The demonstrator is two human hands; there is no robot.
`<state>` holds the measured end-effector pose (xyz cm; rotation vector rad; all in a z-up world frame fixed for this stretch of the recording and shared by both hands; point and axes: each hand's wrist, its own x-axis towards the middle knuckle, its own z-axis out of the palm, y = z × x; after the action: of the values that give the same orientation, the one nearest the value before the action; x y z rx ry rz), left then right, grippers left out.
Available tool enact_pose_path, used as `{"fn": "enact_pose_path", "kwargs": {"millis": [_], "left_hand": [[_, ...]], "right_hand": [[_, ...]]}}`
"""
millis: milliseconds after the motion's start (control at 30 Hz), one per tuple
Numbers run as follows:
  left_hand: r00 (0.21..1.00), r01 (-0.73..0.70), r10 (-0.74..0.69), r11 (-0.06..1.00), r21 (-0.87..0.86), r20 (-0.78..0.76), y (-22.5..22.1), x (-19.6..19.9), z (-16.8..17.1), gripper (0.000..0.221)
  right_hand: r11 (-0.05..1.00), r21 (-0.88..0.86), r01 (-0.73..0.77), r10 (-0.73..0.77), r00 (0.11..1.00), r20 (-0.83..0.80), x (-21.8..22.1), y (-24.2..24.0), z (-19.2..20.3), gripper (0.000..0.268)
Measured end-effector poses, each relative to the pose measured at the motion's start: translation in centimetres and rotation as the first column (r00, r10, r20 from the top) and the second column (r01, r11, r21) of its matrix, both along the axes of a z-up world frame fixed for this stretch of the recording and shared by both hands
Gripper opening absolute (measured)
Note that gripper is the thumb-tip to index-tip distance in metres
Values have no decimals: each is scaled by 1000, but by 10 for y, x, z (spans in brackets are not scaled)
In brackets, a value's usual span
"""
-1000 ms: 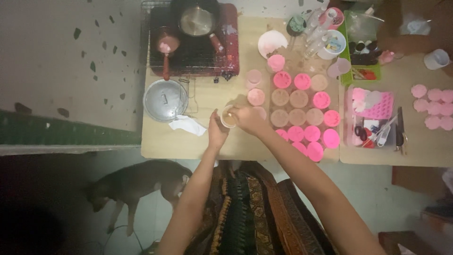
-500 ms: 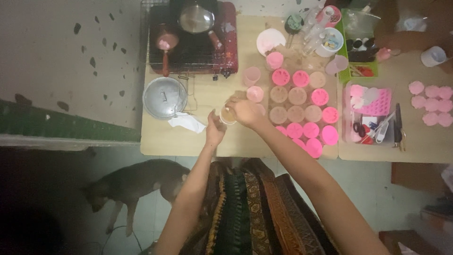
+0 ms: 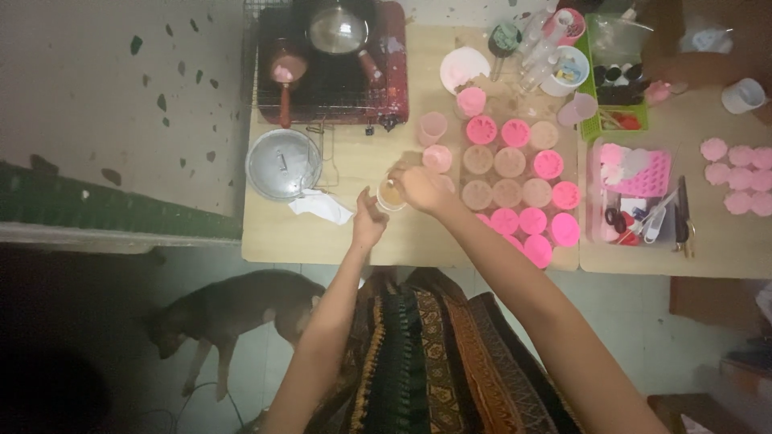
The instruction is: Melting soap base on a portable stove, checking molds, and wrapping finished rose-shaped soap bars in plastic film.
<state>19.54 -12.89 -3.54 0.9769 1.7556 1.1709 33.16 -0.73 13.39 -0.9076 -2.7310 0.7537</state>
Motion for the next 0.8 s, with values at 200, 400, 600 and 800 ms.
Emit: {"fn": "enact_pose_path", "kwargs": {"millis": [200, 400, 600, 800], "left_hand": [[1000, -10, 10, 1000, 10, -24, -2, 2, 1, 91], [999, -6, 8, 999, 53, -34, -1, 1, -7, 92], [994, -20, 25, 999, 47, -110, 1, -1, -16, 85], [992, -19, 21, 1000, 18, -121, 5, -4, -25, 81]], "right_hand": [[1000, -30, 10, -6, 993, 115, 0, 1, 8, 27], [994, -98, 52, -27, 971, 238, -2, -4, 27, 29], [1000, -8, -25, 25, 995, 95, 5, 4, 6, 33], [989, -93, 117, -93, 969, 231, -5, -8, 45, 29]]}}
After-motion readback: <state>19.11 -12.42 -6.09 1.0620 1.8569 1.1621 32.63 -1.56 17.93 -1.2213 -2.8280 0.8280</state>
